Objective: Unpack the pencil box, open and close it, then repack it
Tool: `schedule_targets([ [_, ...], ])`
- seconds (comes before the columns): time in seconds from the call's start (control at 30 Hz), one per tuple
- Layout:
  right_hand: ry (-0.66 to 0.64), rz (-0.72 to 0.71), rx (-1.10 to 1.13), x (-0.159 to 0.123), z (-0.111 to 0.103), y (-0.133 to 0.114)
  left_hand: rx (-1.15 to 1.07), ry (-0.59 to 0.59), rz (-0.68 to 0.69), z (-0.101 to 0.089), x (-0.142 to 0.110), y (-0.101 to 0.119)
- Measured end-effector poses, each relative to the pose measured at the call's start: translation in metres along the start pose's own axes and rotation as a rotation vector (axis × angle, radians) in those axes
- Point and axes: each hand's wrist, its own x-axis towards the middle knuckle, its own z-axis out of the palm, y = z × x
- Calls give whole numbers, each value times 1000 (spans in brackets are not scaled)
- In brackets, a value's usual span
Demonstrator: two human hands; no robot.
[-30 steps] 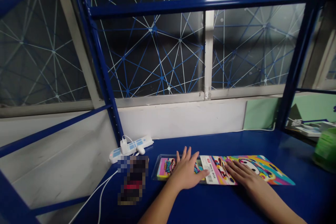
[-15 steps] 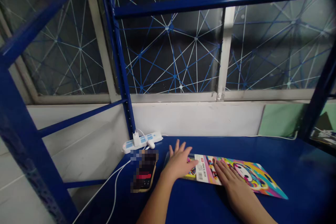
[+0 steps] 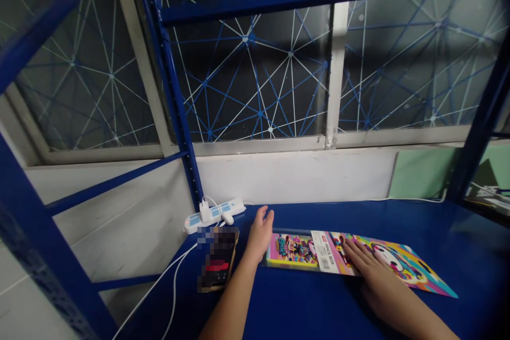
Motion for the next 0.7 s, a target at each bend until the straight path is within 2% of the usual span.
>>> schedule_targets([
  [0.1, -139, 57, 62, 7, -25, -25, -163, 27, -80, 4, 0, 0],
  [0.23, -256, 87, 148, 33, -51, -90, -321, 53, -190, 5, -1, 2],
  [0.33, -257, 93, 138, 56, -52, -143, -396, 62, -258, 4, -1, 4],
  [0.43, -253, 95, 123, 72, -46, -180, -431, 65, -285, 5, 0, 5],
  [0.5, -255, 90, 120, 76, -45, -190, -436, 57, -283, 6, -1, 6],
  [0.57, -263, 62, 132, 75, -47, -187, -430, 39, -273, 6, -1, 5],
  [0.7, -282, -96, 206, 66, -59, -149, -399, -10, -255, -1, 2, 1],
])
